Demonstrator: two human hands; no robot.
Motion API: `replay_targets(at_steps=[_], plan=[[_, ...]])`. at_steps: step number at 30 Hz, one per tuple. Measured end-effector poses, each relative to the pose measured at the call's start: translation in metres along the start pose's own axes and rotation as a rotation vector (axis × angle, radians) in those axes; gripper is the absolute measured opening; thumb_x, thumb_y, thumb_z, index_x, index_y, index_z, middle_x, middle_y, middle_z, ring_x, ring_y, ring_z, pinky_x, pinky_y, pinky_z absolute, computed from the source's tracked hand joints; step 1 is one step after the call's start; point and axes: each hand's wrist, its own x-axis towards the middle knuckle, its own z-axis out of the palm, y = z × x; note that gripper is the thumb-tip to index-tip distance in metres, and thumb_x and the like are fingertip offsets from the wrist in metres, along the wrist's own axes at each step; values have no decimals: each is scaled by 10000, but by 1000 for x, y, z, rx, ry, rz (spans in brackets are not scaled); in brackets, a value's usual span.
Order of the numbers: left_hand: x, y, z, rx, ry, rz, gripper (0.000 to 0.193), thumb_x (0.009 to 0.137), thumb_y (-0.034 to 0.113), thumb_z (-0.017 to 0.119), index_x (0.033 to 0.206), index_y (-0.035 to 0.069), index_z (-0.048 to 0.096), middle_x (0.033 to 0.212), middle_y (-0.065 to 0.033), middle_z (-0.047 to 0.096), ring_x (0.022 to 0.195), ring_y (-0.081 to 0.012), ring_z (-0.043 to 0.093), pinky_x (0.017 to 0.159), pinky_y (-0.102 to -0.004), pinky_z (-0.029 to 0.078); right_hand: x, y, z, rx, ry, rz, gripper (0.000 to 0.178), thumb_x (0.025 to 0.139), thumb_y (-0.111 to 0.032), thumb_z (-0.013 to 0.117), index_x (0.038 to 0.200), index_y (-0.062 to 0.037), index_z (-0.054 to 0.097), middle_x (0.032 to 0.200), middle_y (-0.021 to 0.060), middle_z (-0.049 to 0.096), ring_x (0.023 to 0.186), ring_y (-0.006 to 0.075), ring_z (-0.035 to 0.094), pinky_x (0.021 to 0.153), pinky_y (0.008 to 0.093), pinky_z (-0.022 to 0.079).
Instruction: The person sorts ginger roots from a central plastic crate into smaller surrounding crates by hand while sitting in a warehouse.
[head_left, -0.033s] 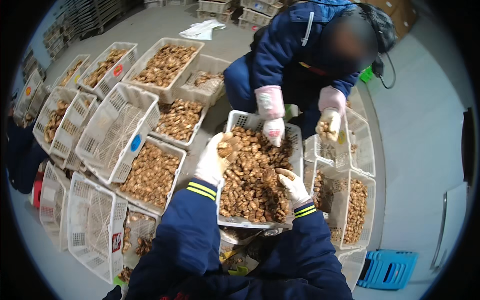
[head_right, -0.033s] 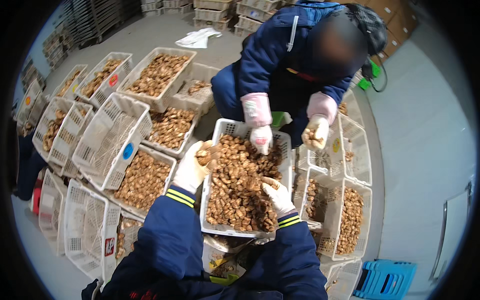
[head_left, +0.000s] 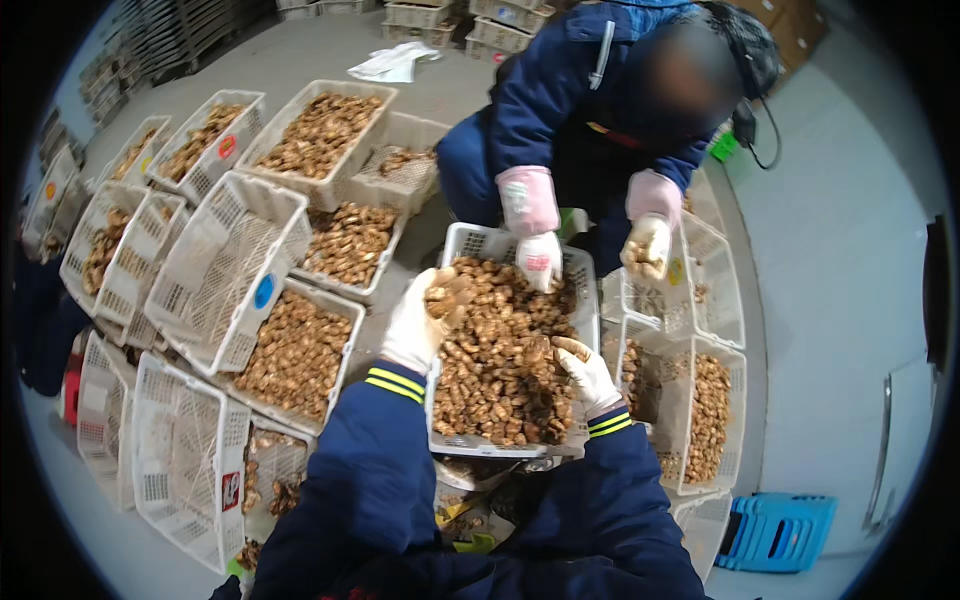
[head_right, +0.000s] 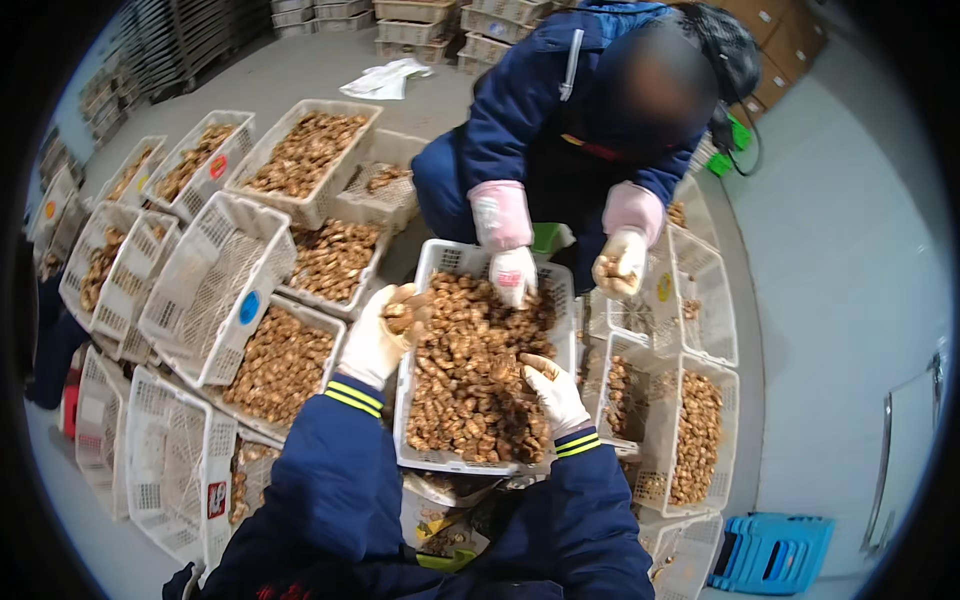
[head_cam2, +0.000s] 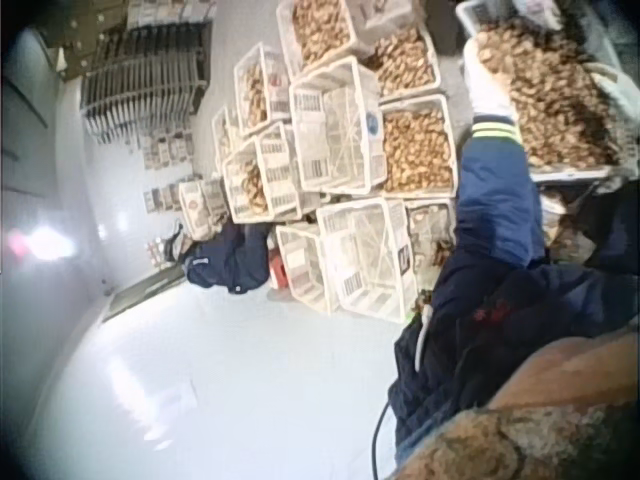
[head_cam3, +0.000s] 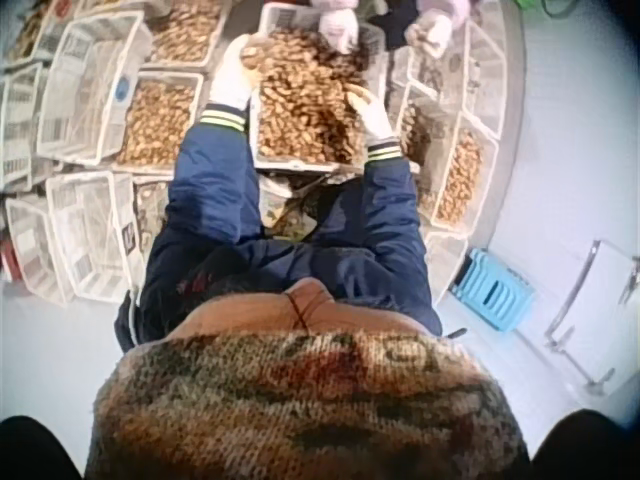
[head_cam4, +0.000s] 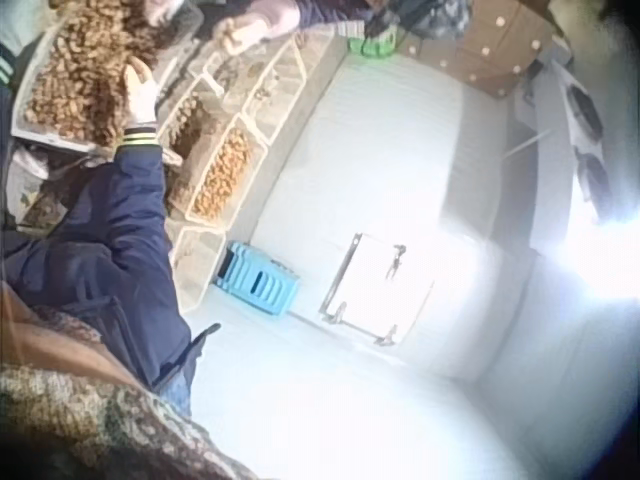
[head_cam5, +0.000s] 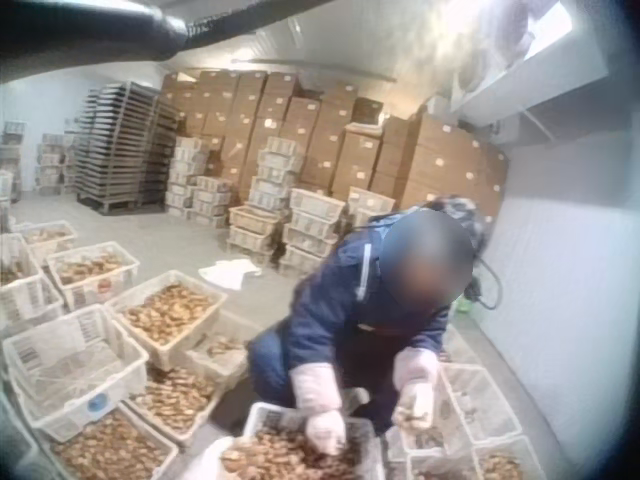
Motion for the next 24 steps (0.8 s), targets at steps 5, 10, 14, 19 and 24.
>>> replay_targets(at_steps=[5, 10, 14, 19, 24], plan=[[-11, 14, -12, 199, -7, 122, 369, 992, 368, 534, 1184, 77, 656, 1125, -79, 677, 1015, -190, 636, 817, -276, 497, -64, -25, -59, 16, 305, -75, 388, 994, -265, 624, 1268, 7, 588, 968, 56, 696, 702, 98, 621, 623, 254, 528], [7, 6, -24, 129, -12, 38, 398, 987, 400, 552, 1182, 73, 668, 1160, -79, 689, 1005, -203, 658, 784, -256, 522, -148, 23, -142, 47, 675, -75, 306, 1006, -271, 595, 1174, -17, 623, 939, 48, 723, 588, 83, 571, 514, 229, 483], [-8, 8, -13, 202, 64, 129, 382, 1000, 352, 538, 1204, 43, 633, 1194, -126, 653, 1023, -225, 639, 805, -261, 509, -210, 122, -200, 77, 945, 102, 235, 1010, -249, 581, 1117, -47, 635, 852, 20, 715, 585, 89, 588, 488, 249, 489], [18, 1, -30, 187, 24, 19, 448, 1001, 391, 532, 1268, 38, 606, 1297, -129, 608, 1151, -222, 594, 943, -276, 481, -315, 252, -256, 211, 1159, 180, 277, 993, -238, 602, 1121, 6, 629, 957, 96, 699, 787, 198, 642, 672, 330, 508], [37, 17, -71, 192, 26, 5, 398, 991, 372, 549, 1218, 60, 644, 1257, -93, 648, 1133, -225, 620, 947, -289, 503, -333, 272, -220, 498, 1107, 264, 182, 1018, -232, 549, 980, -61, 601, 823, 80, 667, 619, 180, 603, 513, 333, 456]])
